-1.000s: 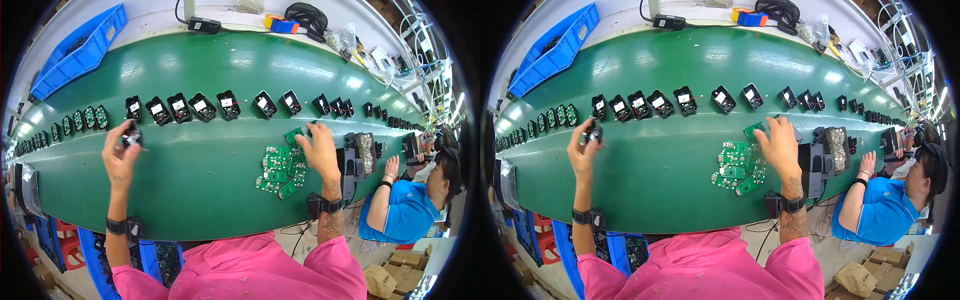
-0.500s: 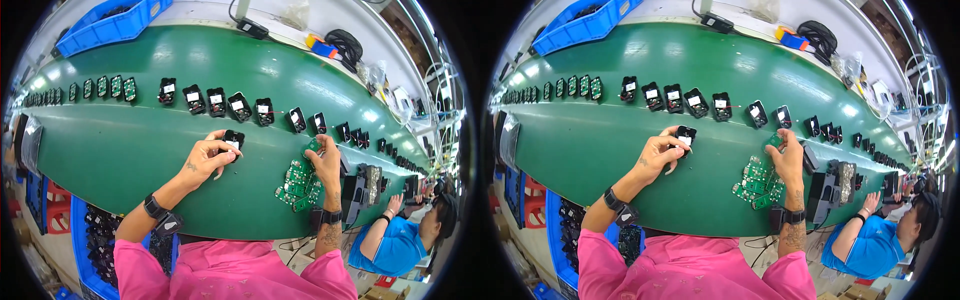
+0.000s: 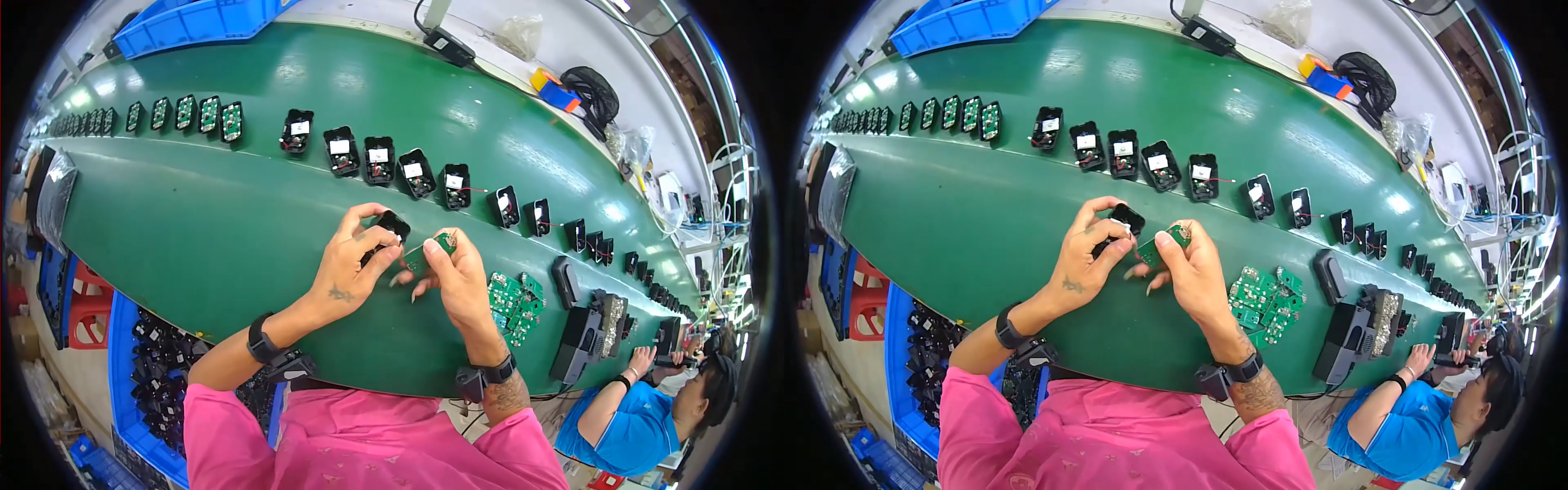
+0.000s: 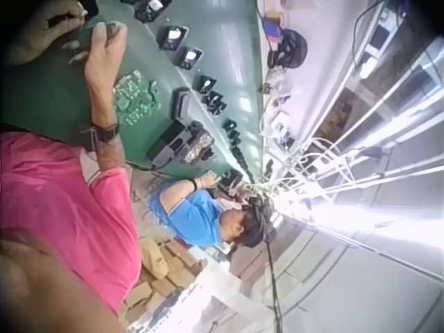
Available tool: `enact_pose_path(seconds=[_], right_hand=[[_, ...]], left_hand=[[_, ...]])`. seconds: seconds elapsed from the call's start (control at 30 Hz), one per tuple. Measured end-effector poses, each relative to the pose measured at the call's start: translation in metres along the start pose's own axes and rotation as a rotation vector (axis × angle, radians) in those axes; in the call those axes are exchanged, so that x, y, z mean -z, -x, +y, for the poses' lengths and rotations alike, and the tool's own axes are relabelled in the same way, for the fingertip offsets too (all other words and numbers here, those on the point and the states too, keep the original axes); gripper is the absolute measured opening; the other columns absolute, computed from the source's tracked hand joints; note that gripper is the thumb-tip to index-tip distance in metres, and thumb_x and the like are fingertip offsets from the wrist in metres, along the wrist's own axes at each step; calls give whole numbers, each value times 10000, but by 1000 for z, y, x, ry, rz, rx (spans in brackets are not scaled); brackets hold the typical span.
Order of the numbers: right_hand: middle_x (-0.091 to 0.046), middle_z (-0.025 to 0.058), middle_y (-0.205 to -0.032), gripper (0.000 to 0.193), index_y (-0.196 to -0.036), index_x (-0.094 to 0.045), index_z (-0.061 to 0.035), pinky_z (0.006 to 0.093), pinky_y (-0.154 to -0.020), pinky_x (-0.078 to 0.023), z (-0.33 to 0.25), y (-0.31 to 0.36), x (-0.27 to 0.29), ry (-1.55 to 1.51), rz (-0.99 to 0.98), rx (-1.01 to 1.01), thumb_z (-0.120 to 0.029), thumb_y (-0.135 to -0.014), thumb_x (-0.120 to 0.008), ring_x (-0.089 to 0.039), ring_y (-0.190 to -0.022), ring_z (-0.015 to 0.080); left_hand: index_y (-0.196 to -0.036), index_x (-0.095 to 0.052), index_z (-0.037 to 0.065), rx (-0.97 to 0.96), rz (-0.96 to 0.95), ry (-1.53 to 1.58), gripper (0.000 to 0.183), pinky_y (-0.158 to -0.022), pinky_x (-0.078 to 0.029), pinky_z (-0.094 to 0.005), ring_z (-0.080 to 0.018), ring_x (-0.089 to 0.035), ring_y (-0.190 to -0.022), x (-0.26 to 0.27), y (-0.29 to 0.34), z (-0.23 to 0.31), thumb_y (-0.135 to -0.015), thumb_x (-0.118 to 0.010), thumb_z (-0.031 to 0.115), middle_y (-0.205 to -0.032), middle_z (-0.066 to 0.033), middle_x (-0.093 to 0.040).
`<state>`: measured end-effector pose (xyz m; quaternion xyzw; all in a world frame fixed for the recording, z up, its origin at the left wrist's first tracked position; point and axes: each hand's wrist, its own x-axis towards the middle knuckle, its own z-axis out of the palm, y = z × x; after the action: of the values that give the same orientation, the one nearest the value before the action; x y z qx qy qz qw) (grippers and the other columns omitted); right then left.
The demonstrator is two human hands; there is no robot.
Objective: Manually fitting printed circuit boards into plastic device housings on an assembly line.
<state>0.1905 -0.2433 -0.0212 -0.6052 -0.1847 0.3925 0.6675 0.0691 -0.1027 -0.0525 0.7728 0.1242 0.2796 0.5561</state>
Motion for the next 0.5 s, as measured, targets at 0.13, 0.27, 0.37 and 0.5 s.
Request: enact_pose_path(seconds=[0.13, 0.27, 0.37, 0.5], right_hand=[[-656, 134, -899, 248, -1162, -465, 2, 234, -508, -542, 9, 7, 1, 74, -5, -55, -108, -984, -597, -663, -616, 154], [-669, 143, -961, 428, -1305, -431, 13, 227, -555, -542, 19, 14, 6, 83, 13, 12, -7, -933, -641, -669, -689, 134], [-676, 111, -939, 495, -1354, -393, 23, 210, -589, -525, 26, 18, 9, 414, 81, 181, 4, -928, -645, -650, -716, 105], [-689, 69, -898, 450, -1327, -503, 25, 210, -612, -515, 27, 21, 12, 607, 127, 274, 6, -910, -669, -628, -750, 81]], left_hand=[[-969, -657, 56, -23, 55, -135, 82, -728, -535, -359, -253, -678, -784, -7, 4, -4, -940, -632, 129, -1222, -168, -538], [-937, -659, 47, -12, 51, -159, 78, -704, -532, -347, -268, -687, -775, -9, 4, 0, -916, -645, 121, -1191, -165, -563], [-889, -660, 36, 45, -49, -134, 77, -712, -532, -360, -287, -686, -814, -7, 4, 8, -883, -657, 113, -1163, -168, -586], [-855, -656, 23, 27, -115, -95, 103, -735, -529, -383, -295, -671, -877, -10, 7, 5, -871, -654, 125, -1149, -156, -596]])
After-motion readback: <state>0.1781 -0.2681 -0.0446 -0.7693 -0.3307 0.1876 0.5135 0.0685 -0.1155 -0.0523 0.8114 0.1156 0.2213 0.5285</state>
